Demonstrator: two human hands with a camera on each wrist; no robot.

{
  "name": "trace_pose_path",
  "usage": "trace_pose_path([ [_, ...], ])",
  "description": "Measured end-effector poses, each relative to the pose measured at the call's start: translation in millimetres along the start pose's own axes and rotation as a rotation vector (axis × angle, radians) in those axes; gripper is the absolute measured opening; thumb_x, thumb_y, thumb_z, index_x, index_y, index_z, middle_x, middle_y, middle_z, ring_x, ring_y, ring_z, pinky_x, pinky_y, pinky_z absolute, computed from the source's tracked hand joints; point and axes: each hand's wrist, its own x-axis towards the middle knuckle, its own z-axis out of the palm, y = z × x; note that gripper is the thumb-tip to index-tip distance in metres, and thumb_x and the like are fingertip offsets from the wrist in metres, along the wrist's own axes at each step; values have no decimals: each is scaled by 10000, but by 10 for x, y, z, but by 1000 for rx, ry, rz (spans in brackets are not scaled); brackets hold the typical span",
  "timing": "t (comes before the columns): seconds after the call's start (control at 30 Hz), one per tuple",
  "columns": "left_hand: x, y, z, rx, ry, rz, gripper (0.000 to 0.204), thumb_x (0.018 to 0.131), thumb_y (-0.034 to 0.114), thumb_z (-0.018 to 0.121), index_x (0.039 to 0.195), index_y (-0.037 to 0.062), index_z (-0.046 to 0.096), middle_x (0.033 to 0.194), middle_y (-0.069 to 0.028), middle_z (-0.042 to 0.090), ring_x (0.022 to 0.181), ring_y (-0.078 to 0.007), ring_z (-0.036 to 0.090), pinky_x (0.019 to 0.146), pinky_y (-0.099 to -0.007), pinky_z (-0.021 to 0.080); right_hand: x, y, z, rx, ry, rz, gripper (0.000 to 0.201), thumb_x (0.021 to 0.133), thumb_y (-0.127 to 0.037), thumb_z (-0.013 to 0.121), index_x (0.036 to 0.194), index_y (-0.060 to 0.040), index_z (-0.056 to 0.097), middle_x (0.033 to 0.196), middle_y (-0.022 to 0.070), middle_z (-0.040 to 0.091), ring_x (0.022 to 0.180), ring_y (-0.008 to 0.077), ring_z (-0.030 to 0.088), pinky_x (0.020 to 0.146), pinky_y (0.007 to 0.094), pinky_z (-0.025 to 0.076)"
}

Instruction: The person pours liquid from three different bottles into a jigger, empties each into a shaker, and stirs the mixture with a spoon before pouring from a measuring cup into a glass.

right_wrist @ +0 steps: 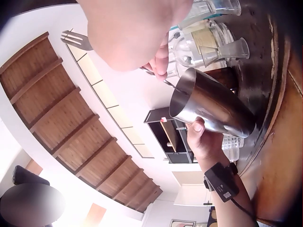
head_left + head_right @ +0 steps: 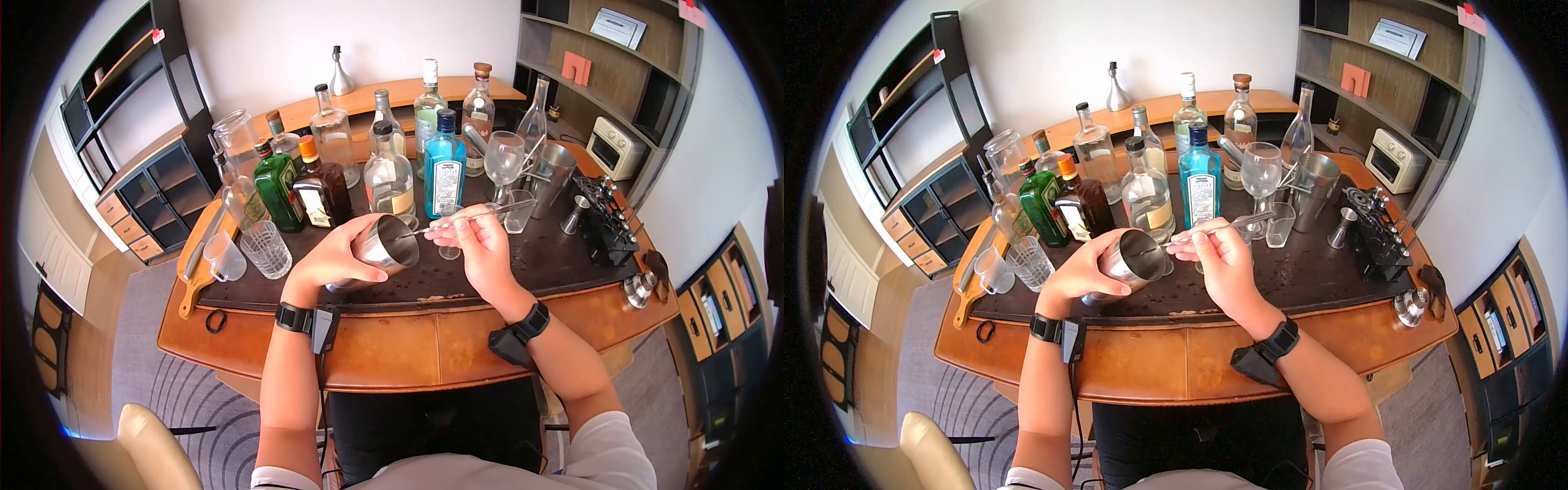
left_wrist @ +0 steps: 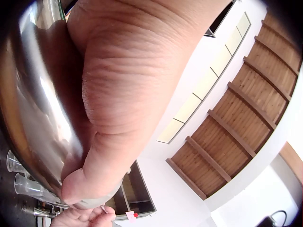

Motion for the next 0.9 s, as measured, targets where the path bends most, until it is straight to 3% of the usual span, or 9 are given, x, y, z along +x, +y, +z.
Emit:
trace_pose_path([
  [0.1,-1,16,2,-8,-3,-2,927,595,122,936,1433,21,553,1323,-56,642,1231,-175,573,1124,-316,402,1,97,-33,-232,13,-125,132,1113,-121,480,1130,5,516,1059,163,693,949,249,754,851,358,625],
  [0.3,-3,-5,-2,-12,-8,7,926,605,116,939,1439,21,548,1337,-58,633,1238,-175,568,1129,-314,397,-43,-12,-26,-98,-30,71,128,1115,-108,465,1126,12,509,1056,163,691,946,248,754,847,356,629],
  [0.4,-1,-4,0,-17,-16,4,923,607,112,936,1439,21,547,1337,-57,632,1237,-174,568,1129,-314,397,-51,-5,-7,-6,-66,69,130,1115,-106,463,1135,15,508,1063,167,691,963,253,753,857,357,630],
  [0.6,4,-14,-4,-5,-4,6,916,607,108,932,1435,24,549,1328,-57,636,1233,-173,570,1126,-316,401,-31,53,37,-90,29,-42,154,1116,-120,470,1109,21,530,1047,164,688,983,249,749,860,349,627],
  [0.7,2,-16,-5,-10,1,-3,920,603,105,932,1435,26,548,1323,-57,640,1229,-174,574,1123,-319,406,-41,86,-11,-206,17,-37,166,1117,-127,471,1101,23,539,1049,164,688,973,245,750,849,347,626],
  [0.8,-5,-15,-2,-18,0,-13,924,600,105,932,1436,27,548,1321,-57,642,1228,-175,577,1121,-323,412,-61,16,-20,-114,-20,101,168,1118,-129,471,1114,25,539,1044,162,689,966,243,750,840,347,625],
  [0.9,0,-22,-15,2,-12,-1,934,623,80,926,1461,6,520,1320,-58,634,1210,-158,577,1102,-314,432,-59,-8,-4,-26,-71,79,177,1119,-137,469,1122,26,539,1044,162,691,976,245,748,847,343,625],
])
